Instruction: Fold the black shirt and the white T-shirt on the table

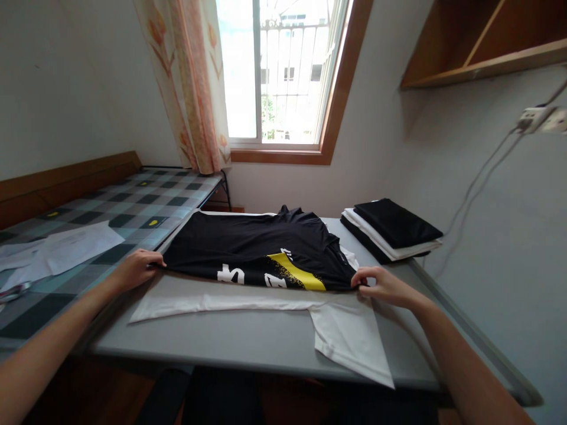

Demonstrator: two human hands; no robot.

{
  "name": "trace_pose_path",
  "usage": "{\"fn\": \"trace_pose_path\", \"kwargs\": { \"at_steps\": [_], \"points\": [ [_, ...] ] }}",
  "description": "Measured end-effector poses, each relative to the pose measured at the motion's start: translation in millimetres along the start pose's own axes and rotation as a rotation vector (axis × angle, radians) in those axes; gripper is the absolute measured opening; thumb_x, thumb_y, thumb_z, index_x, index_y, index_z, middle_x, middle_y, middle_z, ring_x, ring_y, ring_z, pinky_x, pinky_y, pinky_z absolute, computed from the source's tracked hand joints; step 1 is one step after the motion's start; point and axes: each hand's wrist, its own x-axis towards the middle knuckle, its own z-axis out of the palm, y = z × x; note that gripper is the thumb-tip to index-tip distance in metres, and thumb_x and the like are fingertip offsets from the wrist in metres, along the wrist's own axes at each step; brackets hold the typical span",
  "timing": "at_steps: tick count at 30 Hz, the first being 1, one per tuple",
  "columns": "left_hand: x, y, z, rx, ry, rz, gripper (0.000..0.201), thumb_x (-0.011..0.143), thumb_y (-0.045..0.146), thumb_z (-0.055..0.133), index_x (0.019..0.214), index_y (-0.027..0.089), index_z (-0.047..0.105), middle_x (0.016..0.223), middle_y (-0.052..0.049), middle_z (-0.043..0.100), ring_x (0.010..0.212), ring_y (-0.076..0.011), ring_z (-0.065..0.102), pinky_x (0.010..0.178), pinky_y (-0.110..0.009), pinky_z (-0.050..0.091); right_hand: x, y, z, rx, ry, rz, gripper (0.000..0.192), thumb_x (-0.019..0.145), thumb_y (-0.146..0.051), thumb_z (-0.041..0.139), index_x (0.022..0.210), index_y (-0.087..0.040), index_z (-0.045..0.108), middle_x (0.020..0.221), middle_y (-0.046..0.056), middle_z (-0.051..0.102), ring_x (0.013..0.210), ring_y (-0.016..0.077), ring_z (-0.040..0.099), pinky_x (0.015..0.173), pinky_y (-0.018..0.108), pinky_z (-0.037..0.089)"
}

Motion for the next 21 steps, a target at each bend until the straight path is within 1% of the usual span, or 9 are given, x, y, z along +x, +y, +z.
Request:
{"fn": "trace_pose_path", "kwargs": {
  "at_steps": [3, 5, 7, 9, 11, 13, 16, 18, 21],
  "points": [
    [1, 4, -2.8, -0.058, -0.08, 0.014, 0.017, 0.068, 0.031, 0.048, 0.067, 0.025, 0.064, 0.073, 0.0, 0.072, 0.075, -0.0212, 0.065, 0.076, -0.029, 0.047, -1, 1, 1, -0.004, -0.04, 0.0, 0.02, 0.066, -0.023, 0.059, 0.077, -0.019, 0.075, 0.078, 0.005, 0.07, 0.076, 0.0207, 0.06, 0.073, 0.03, 0.047],
    [4, 8, -3.8, -0.064, -0.113, 0.012, 0.021, 0.07, 0.034, 0.048, 0.071, 0.026, 0.067, 0.077, 0.001, 0.073, 0.075, -0.0207, 0.065, 0.074, -0.028, 0.048, 0, 2, 4, -0.014, -0.055, 0.01, 0.018, 0.067, -0.025, 0.06, 0.077, -0.019, 0.075, 0.078, 0.005, 0.069, 0.076, 0.0203, 0.059, 0.071, 0.029, 0.046],
    [10, 16, -3.0, -0.03, -0.11, 0.018, 0.026, 0.076, 0.039, 0.049, 0.077, 0.026, 0.071, 0.085, 0.0, 0.074, 0.081, -0.0215, 0.067, 0.077, -0.029, 0.049, 1, 2, 8, -0.002, -0.067, 0.015, 0.018, 0.071, -0.03, 0.062, 0.079, -0.019, 0.074, 0.077, 0.005, 0.068, 0.073, 0.0195, 0.058, 0.067, 0.028, 0.045],
    [18, 31, 0.7, -0.008, -0.115, 0.063, 0.033, 0.081, 0.047, 0.05, 0.087, 0.026, 0.074, 0.097, -0.002, 0.075, 0.092, -0.0229, 0.068, 0.085, -0.03, 0.049, 3, 4, 12, 0.039, -0.062, 0.005, 0.025, 0.077, -0.039, 0.061, 0.081, -0.018, 0.074, 0.077, 0.005, 0.067, 0.072, 0.0193, 0.057, 0.065, 0.028, 0.045],
    [28, 52, 7.6, -0.038, -0.142, 0.137, 0.039, 0.085, 0.053, 0.049, 0.099, 0.026, 0.074, 0.114, -0.005, 0.071, 0.105, -0.0237, 0.066, 0.096, -0.032, 0.047, 5, 11, 16, 0.083, 0.023, -0.012, 0.035, 0.082, -0.049, 0.057, 0.082, -0.017, 0.073, 0.078, 0.007, 0.067, 0.074, 0.0202, 0.059, 0.067, 0.029, 0.046],
    [38, 79, 17.1, -0.093, -0.166, 0.199, 0.044, 0.089, 0.055, 0.047, 0.11, 0.025, 0.072, 0.128, -0.006, 0.065, 0.116, -0.0237, 0.062, 0.103, -0.032, 0.044, 7, 21, 18, 0.095, 0.201, -0.018, 0.04, 0.084, -0.052, 0.053, 0.083, -0.017, 0.073, 0.084, 0.008, 0.066, 0.075, 0.0202, 0.059, 0.069, 0.03, 0.047],
    [56, 122, 33.7, -0.169, -0.176, 0.315, 0.048, 0.093, 0.054, 0.046, 0.126, 0.025, 0.064, 0.14, -0.007, 0.057, 0.125, -0.0232, 0.056, 0.108, -0.033, 0.042, 10, 38, 20, 0.06, 0.452, 0.016, 0.036, 0.081, -0.047, 0.053, 0.089, -0.018, 0.073, 0.092, 0.009, 0.062, 0.068, 0.0173, 0.056, 0.064, 0.031, 0.047],
    [70, 149, 45.6, -0.19, -0.154, 0.388, 0.047, 0.095, 0.051, 0.046, 0.132, 0.025, 0.06, 0.144, -0.007, 0.053, 0.129, -0.0232, 0.053, 0.11, -0.034, 0.04, 11, 46, 21, 0.048, 0.54, 0.042, 0.033, 0.08, -0.042, 0.053, 0.091, -0.018, 0.072, 0.093, 0.008, 0.059, 0.067, 0.0167, 0.056, 0.064, 0.031, 0.048],
    [94, 183, 64.8, -0.175, -0.132, 0.479, 0.045, 0.096, 0.047, 0.047, 0.133, 0.025, 0.058, 0.137, -0.009, 0.059, 0.125, -0.0244, 0.055, 0.107, -0.037, 0.041, 11, 49, 22, 0.044, 0.575, 0.059, 0.031, 0.081, -0.04, 0.051, 0.088, -0.017, 0.071, 0.089, 0.007, 0.059, 0.067, 0.0168, 0.057, 0.065, 0.031, 0.048]
  ]
}}
